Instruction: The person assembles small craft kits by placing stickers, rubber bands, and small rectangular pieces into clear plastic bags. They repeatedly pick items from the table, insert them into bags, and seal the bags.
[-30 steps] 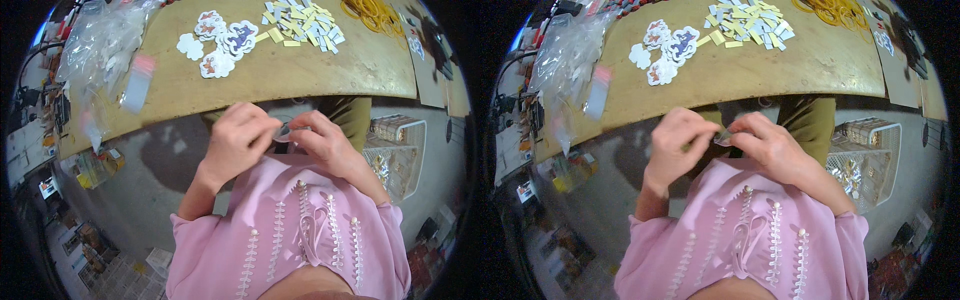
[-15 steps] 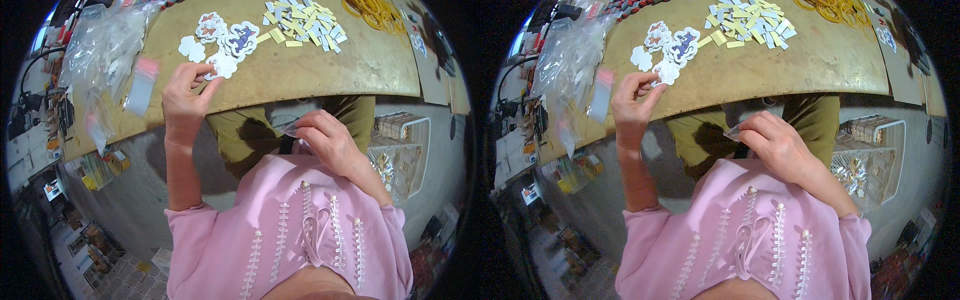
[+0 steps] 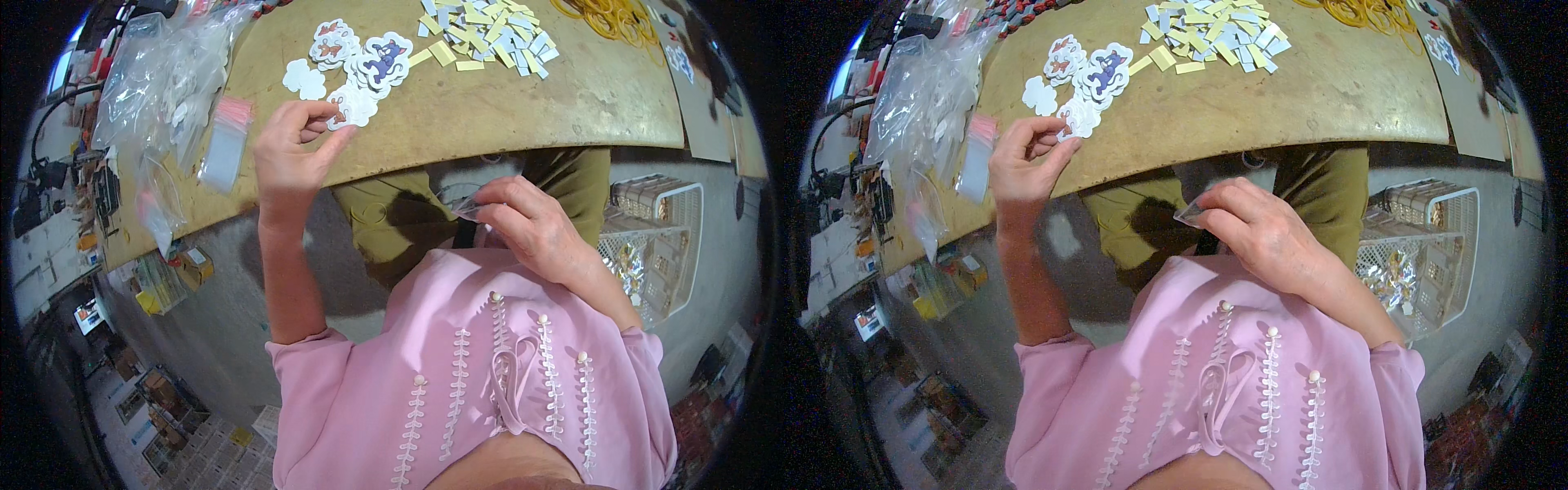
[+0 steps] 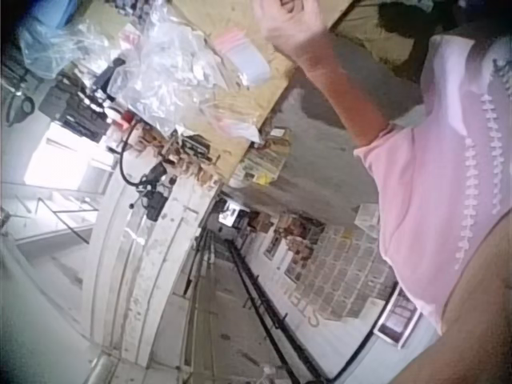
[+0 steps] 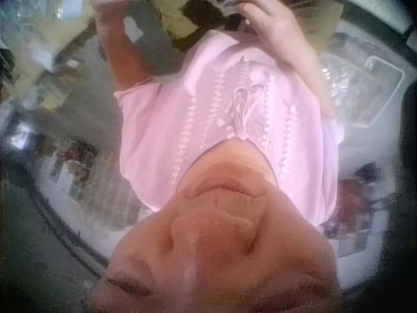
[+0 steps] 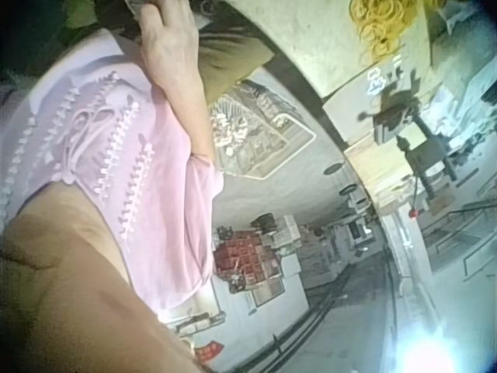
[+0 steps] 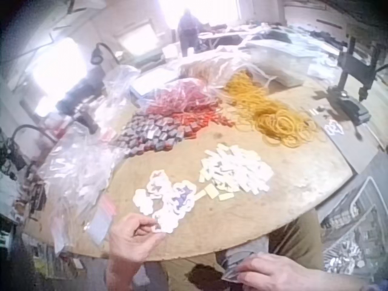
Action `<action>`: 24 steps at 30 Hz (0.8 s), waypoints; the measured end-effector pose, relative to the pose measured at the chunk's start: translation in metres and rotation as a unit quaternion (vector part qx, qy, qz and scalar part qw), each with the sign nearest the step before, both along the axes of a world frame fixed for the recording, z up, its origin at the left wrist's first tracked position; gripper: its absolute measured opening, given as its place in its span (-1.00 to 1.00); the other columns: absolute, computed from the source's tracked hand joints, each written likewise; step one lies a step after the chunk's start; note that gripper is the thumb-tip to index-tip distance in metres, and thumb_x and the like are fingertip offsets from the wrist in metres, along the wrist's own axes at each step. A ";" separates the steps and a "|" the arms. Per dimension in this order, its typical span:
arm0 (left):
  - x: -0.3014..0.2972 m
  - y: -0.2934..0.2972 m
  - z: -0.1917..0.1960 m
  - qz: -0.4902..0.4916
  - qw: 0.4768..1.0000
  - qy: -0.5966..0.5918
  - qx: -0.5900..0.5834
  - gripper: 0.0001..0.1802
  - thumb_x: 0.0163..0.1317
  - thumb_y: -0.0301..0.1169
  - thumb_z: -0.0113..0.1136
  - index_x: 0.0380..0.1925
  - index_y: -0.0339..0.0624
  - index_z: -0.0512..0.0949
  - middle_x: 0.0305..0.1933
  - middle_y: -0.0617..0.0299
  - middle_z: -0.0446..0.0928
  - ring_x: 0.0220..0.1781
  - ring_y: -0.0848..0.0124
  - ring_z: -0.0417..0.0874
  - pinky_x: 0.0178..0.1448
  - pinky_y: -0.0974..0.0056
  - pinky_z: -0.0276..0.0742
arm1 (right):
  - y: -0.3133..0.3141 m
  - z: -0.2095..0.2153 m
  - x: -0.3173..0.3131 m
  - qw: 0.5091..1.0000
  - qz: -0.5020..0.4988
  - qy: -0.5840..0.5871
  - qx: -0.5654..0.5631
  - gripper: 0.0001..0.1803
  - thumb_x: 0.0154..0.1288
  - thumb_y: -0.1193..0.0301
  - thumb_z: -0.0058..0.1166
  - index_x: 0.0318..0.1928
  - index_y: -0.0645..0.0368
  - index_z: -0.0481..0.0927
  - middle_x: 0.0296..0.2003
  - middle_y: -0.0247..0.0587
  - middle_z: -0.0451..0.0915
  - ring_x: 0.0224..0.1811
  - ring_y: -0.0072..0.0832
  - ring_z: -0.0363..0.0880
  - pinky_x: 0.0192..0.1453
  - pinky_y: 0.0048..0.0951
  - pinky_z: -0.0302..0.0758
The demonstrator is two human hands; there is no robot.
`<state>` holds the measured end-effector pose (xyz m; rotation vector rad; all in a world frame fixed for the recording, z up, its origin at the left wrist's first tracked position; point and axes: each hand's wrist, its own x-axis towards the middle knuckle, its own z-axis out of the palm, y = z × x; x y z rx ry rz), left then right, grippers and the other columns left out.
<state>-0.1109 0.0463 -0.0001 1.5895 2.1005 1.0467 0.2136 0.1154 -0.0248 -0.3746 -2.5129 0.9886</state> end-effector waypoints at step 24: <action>0.036 -0.014 0.000 0.162 0.956 0.225 0.099 -0.86 0.32 -0.59 0.39 -0.15 -0.19 0.74 -0.15 0.14 0.75 -0.26 0.26 0.78 -0.15 0.22 0.71 | 0.003 0.000 -0.002 0.997 -0.031 0.043 0.056 -0.73 0.15 0.52 0.28 -0.11 0.27 0.64 0.02 -0.06 0.64 0.11 -0.09 0.67 0.13 -0.18 0.69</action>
